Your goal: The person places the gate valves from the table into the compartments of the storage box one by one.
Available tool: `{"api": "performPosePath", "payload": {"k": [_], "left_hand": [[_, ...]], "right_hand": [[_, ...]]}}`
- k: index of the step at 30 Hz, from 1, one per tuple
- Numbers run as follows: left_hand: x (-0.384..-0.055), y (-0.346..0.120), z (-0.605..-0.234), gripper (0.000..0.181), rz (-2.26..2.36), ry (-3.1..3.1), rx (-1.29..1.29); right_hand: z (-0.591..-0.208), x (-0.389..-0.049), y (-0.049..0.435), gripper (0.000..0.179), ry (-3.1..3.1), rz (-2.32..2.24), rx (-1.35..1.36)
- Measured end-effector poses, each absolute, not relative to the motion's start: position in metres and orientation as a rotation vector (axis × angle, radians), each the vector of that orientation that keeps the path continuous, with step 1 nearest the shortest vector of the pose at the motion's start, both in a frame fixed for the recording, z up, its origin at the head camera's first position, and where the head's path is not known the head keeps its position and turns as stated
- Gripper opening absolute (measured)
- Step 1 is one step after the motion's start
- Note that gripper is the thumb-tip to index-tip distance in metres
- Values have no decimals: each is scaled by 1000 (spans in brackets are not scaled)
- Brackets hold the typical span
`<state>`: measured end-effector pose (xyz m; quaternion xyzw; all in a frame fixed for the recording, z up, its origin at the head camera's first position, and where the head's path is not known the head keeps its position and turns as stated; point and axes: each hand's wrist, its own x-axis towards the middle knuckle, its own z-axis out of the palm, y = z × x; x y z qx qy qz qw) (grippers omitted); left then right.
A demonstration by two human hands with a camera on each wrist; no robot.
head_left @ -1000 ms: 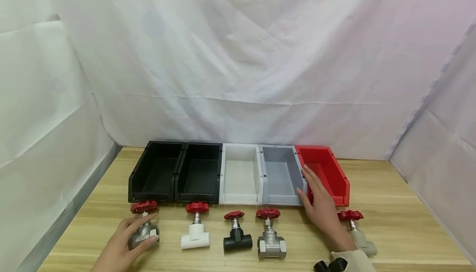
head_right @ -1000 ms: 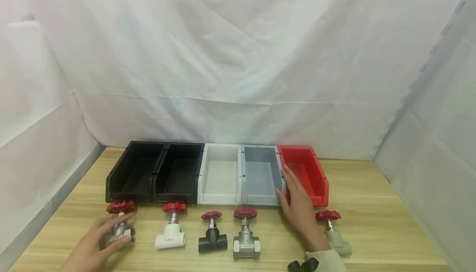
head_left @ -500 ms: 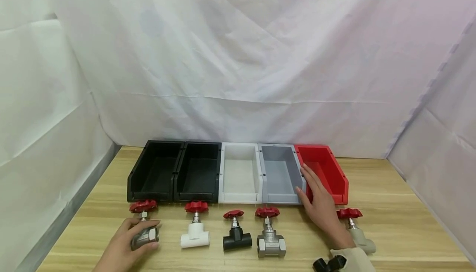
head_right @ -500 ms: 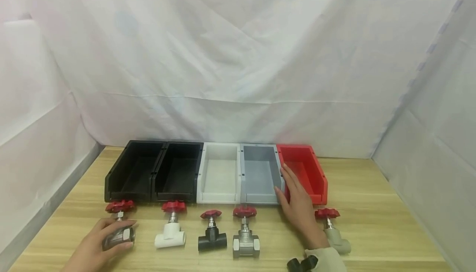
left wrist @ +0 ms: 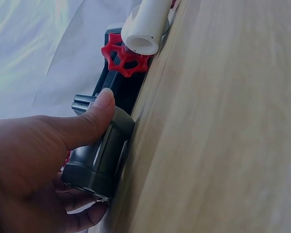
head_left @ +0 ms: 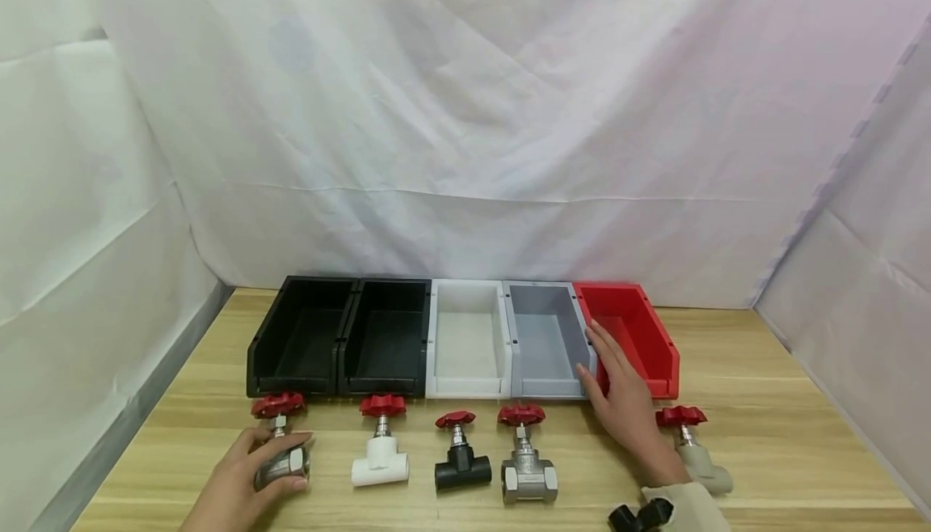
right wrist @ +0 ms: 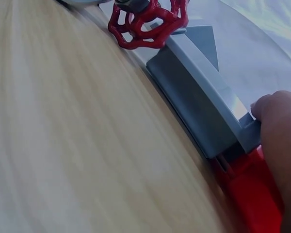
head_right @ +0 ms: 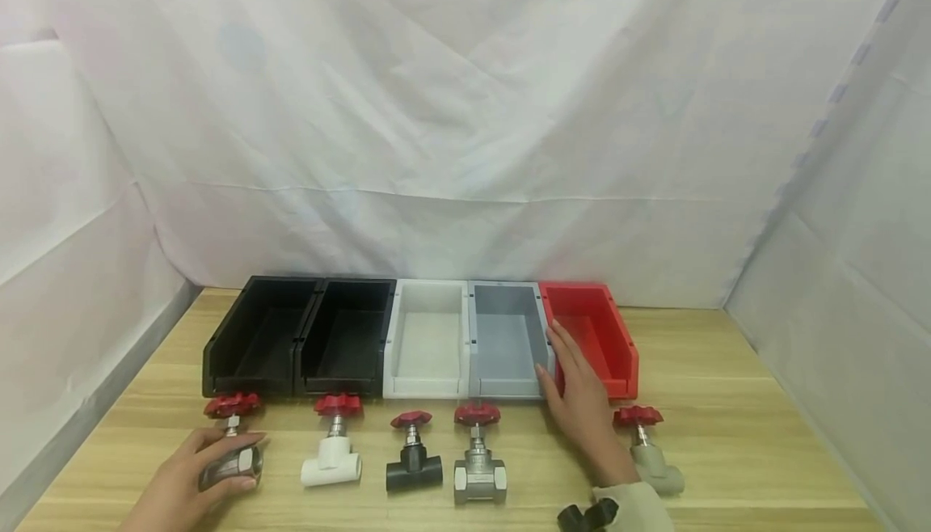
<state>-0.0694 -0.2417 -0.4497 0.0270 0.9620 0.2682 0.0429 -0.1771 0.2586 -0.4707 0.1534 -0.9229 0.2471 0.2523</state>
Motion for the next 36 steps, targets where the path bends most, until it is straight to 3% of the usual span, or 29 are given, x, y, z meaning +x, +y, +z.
{"api": "performPosePath", "payload": {"k": [16, 36], "left_hand": [[-71, -243, -447, 56, 779, 2947, 113], [-72, -239, -446, 59, 734, 2965, 104]], "right_hand": [[-473, -181, 237, 73, -2473, 708, 248], [-475, -175, 234, 72, -2436, 717, 226]]}}
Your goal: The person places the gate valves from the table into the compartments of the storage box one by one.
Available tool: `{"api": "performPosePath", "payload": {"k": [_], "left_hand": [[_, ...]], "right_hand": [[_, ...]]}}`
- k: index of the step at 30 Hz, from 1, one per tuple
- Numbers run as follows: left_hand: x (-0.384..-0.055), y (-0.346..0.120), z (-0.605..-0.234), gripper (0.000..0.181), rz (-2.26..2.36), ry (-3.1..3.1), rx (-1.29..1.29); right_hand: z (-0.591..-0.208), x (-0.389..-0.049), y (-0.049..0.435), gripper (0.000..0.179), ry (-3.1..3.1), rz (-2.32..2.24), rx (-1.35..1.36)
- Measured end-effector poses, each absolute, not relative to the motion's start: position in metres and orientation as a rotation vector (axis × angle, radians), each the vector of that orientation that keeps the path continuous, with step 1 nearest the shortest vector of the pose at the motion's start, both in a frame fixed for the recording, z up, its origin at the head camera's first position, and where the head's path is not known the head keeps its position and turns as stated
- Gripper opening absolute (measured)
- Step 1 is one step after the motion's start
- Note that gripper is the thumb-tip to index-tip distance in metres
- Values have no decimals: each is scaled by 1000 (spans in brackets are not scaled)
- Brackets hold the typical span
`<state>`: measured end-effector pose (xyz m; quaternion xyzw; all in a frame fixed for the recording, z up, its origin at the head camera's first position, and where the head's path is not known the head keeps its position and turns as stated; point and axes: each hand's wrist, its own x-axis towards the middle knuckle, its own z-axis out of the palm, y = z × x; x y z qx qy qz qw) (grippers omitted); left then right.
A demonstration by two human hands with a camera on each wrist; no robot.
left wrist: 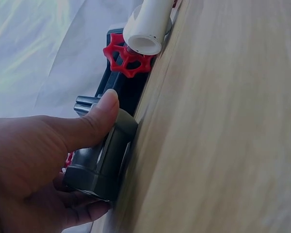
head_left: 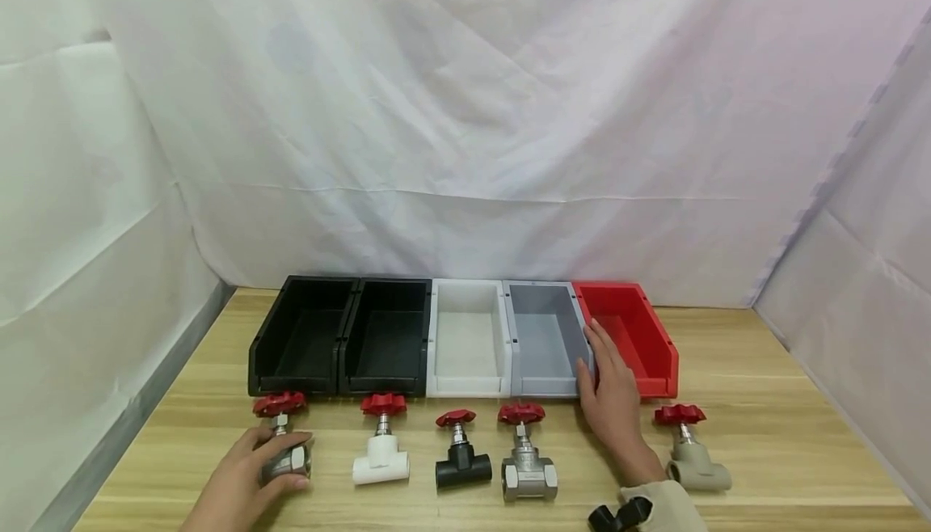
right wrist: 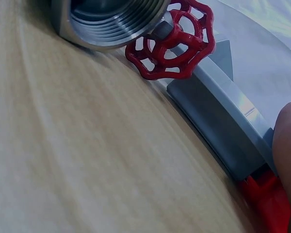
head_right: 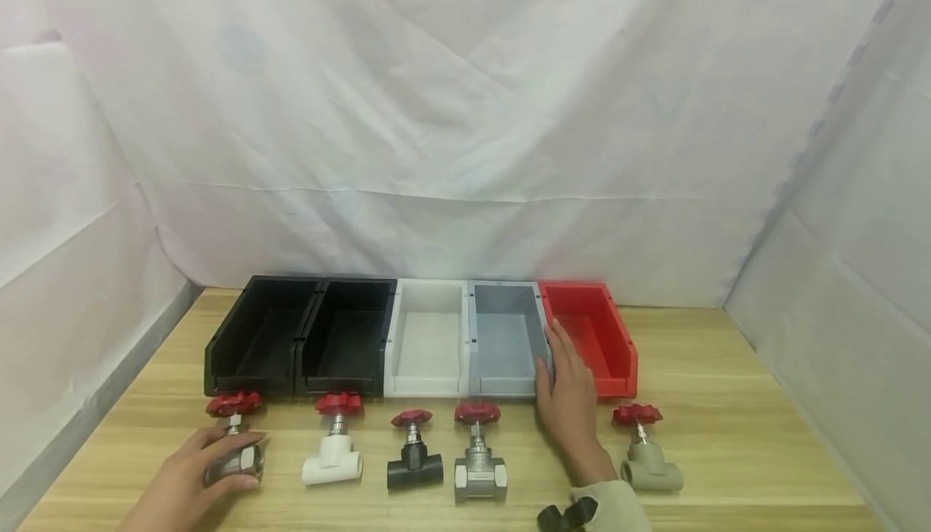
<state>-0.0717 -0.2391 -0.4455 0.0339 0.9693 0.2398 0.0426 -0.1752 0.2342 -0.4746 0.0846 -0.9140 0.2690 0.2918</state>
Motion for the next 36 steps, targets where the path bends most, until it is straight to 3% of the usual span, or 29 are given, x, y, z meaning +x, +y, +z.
{"api": "performPosePath", "payload": {"k": [36], "left_hand": [[-70, -234, -447, 43, 673, 2999, 138]], "right_hand": [[-477, -176, 235, 72, -2437, 714, 215]]}}
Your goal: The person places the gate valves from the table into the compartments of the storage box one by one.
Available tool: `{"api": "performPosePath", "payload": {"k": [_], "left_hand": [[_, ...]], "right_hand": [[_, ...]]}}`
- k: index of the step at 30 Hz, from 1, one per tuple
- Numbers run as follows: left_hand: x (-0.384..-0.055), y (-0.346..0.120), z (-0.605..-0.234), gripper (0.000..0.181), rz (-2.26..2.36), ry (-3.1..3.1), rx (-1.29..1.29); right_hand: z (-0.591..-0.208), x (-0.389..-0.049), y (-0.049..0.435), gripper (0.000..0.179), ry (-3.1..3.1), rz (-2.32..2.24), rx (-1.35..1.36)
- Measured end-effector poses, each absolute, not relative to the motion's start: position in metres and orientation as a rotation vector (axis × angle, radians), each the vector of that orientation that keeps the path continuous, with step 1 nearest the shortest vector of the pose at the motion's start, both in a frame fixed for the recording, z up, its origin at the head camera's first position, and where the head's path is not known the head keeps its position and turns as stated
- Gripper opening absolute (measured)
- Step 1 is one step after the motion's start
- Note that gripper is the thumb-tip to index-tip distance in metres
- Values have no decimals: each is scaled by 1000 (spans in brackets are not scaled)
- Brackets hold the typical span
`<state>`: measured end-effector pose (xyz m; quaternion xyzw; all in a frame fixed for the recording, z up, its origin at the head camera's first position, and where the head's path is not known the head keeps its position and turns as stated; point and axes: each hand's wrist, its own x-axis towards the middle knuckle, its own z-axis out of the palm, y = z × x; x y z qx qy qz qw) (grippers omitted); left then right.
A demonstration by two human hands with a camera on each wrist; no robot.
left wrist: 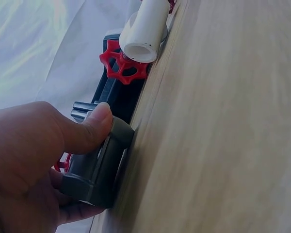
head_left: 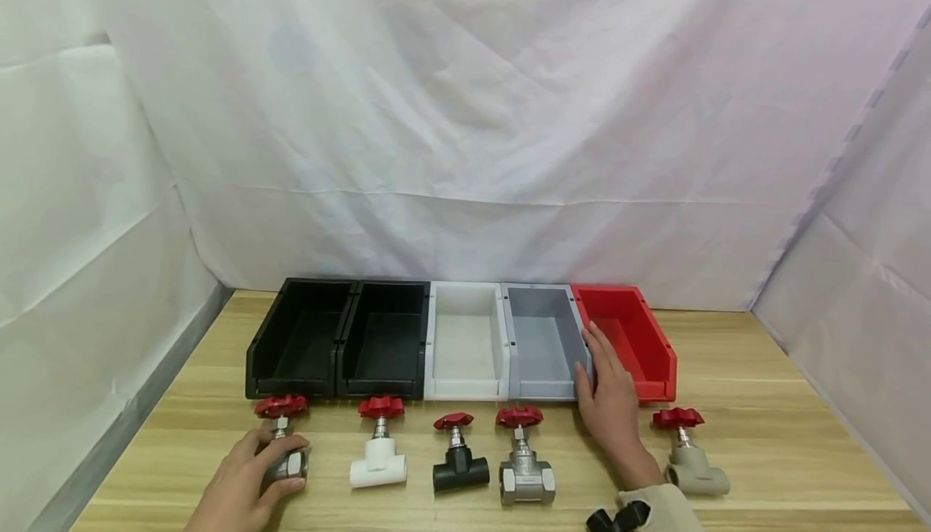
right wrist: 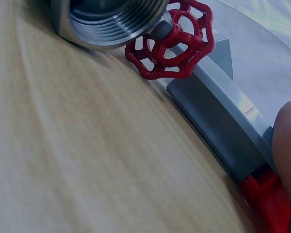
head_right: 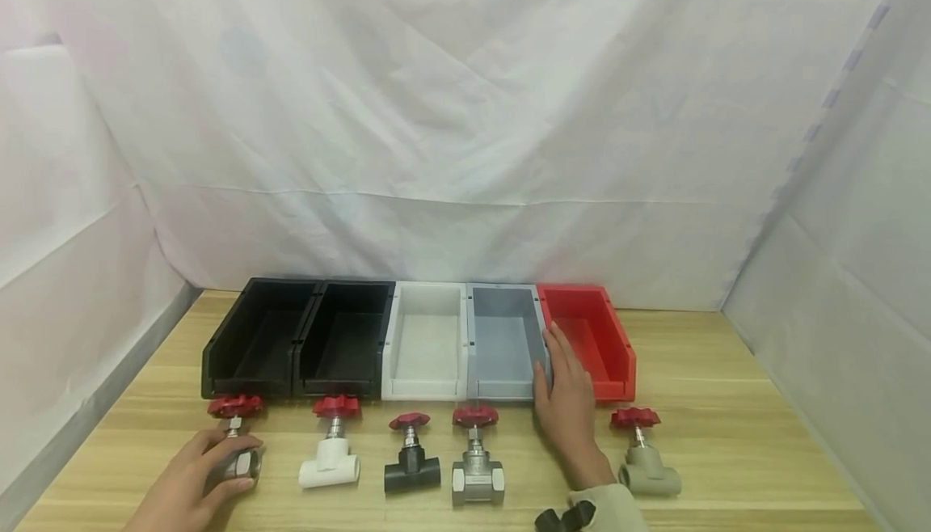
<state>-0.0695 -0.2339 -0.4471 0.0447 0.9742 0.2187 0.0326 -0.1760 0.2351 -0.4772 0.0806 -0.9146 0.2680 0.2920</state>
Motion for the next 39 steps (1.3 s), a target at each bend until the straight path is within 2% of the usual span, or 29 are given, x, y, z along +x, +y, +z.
{"api": "performPosePath", "payload": {"k": [30, 39], "left_hand": [[-63, -238, -452, 38, 652, 3054, 259], [-67, -242, -451, 40, 797, 2956, 256]], "right_hand": [[-478, -176, 234, 70, -2408, 708, 249], [-478, -177, 236, 68, -2398, 721, 252]]}}
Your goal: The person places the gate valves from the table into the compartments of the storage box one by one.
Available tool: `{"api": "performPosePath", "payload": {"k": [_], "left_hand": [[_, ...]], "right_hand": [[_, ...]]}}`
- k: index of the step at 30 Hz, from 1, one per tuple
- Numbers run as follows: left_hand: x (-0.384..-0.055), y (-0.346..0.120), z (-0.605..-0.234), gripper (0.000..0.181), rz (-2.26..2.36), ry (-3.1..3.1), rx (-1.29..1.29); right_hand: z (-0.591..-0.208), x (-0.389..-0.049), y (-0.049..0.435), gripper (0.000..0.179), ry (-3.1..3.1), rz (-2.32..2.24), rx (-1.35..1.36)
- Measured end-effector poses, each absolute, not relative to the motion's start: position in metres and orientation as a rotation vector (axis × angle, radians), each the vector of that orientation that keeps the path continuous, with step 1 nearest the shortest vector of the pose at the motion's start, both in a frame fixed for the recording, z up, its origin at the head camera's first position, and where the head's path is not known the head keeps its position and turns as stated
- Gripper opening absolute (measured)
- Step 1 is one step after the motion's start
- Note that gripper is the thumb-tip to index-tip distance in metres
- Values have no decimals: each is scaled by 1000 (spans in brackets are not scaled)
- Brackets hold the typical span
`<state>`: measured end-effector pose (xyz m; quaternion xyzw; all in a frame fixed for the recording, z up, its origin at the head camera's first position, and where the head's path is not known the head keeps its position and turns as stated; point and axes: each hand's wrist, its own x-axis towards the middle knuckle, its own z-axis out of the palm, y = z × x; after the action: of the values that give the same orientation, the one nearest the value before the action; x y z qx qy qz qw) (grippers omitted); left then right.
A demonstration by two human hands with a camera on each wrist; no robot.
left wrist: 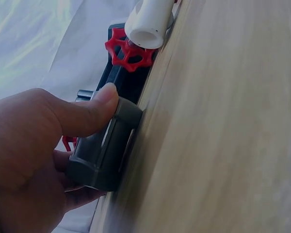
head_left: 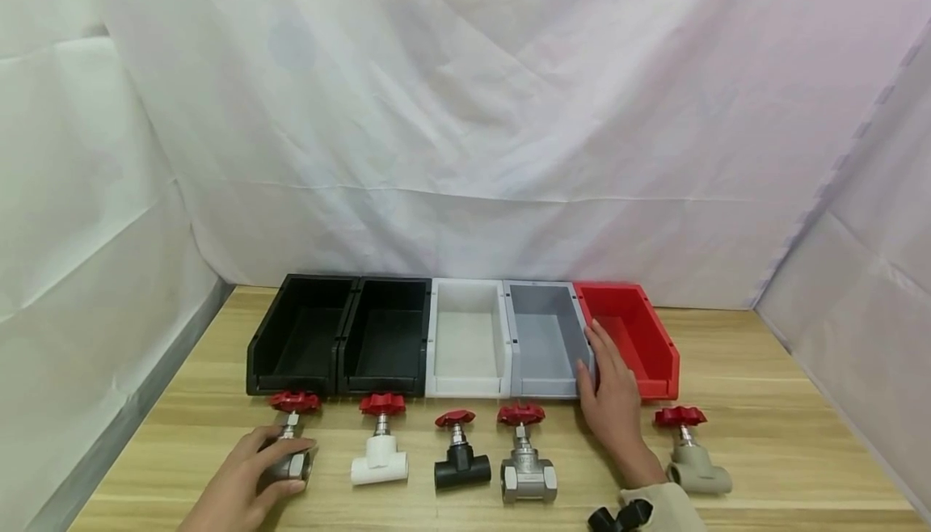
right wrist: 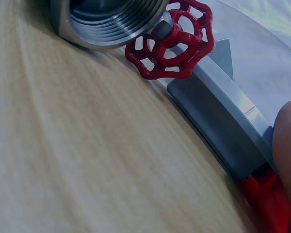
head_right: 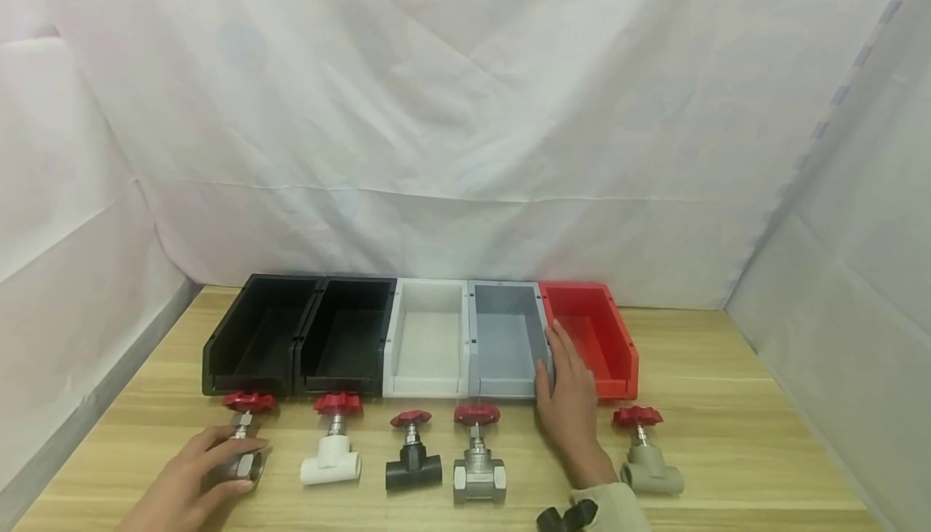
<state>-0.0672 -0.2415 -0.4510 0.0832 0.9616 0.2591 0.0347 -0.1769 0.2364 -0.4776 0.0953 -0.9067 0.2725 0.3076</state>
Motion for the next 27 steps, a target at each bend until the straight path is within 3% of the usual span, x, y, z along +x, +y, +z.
{"api": "performPosePath", "payload": {"k": [12, 27], "left_hand": [[-68, -245, -451, 49, 895, 3003, 303], [-66, -239, -449, 43, 907, 3029, 256]], "right_hand": [[-478, -177, 236, 70, -2406, 727, 240], [-478, -177, 236, 68, -2389, 714, 257]]}}
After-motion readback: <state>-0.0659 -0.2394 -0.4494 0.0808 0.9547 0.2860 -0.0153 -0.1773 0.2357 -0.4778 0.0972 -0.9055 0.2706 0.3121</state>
